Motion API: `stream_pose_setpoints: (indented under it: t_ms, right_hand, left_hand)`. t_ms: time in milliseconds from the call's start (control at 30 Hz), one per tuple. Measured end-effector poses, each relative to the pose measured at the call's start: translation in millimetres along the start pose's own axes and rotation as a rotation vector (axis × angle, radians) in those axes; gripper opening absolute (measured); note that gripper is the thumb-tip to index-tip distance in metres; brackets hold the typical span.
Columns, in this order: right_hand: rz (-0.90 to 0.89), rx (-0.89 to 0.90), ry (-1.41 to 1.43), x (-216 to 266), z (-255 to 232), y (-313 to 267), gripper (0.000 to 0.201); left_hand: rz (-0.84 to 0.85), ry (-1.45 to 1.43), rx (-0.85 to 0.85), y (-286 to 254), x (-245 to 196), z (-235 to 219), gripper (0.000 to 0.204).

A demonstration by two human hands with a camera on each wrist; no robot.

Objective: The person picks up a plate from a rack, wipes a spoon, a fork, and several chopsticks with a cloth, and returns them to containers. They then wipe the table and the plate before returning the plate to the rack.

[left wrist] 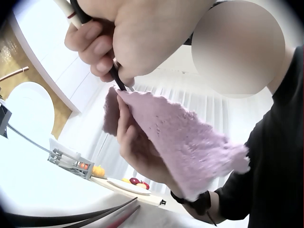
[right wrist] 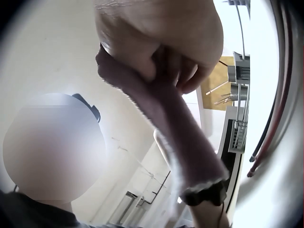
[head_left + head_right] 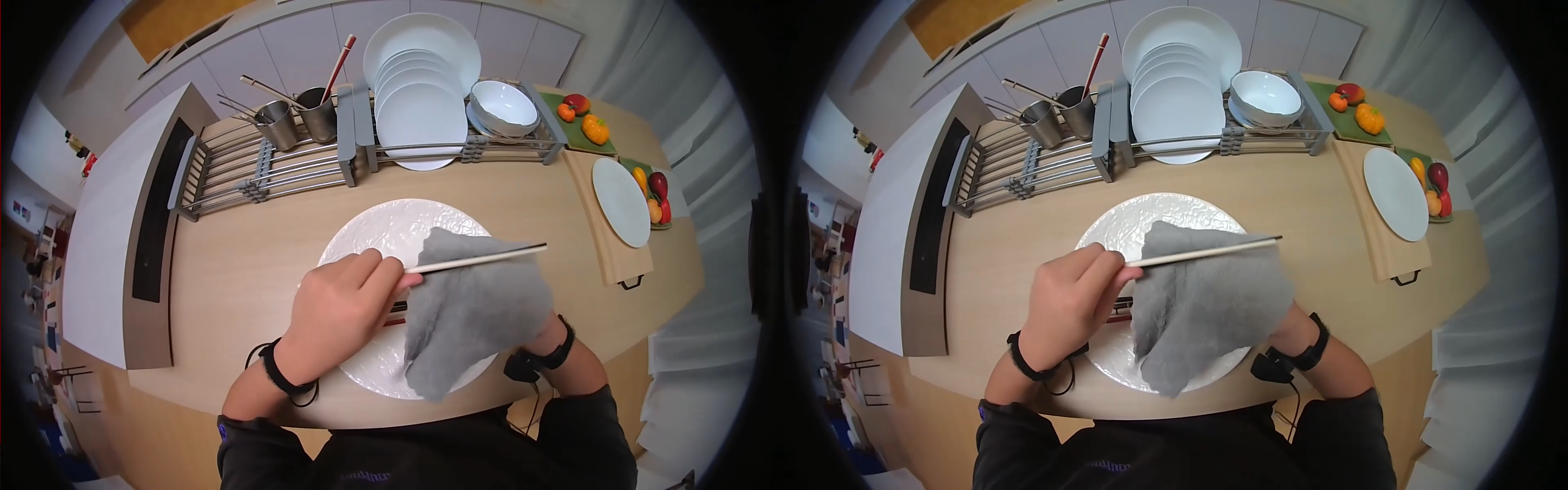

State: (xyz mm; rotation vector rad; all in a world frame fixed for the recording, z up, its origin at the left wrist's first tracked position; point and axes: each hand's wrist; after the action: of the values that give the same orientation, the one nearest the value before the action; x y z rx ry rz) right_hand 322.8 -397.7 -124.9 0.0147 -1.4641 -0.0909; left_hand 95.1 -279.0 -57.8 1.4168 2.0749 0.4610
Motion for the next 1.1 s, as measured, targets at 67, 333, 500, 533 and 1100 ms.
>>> stream_pose_setpoints:
  t_ms: [67, 333, 500, 533, 1100]
  right_hand:
    - [0.025, -0.048, 0.041, -13.0, -7.7, -6.0, 0.044]
    - [-0.093, -0.317, 0.539, -2.5, -39.2, -11.2, 0.044]
    - [-0.187, -0.492, 0.615, -9.8, -142.8, -20.1, 0.046]
    - [-0.206, -0.516, 0.629, -15.6, -166.9, -22.9, 0.045]
    - [-0.255, -0.362, 0.647, -17.8, -165.7, -14.0, 0.046]
  left_hand:
    - [0.025, -0.021, 0.019, -2.1, -0.2, 5.9, 0.021]
    - [-0.093, 0.006, 0.079, -3.2, 10.5, 1.2, 0.025]
    - [-0.310, -0.127, 0.170, 5.9, 43.8, -28.0, 0.030]
    - [-0.346, -0.077, 0.187, 8.3, 53.3, -29.3, 0.030]
    - [-0.093, 0.897, 0.274, 112.3, 207.9, -96.8, 0.017]
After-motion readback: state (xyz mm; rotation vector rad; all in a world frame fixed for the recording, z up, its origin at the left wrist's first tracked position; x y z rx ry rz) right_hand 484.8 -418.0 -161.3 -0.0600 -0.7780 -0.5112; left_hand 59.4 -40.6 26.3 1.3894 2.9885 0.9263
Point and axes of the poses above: each hand's wrist, its own y-axis towards the middle knuckle, its own z-axis out of the palm, x = y × z, and after that the axes turned 4 degrees about -x, right-handed
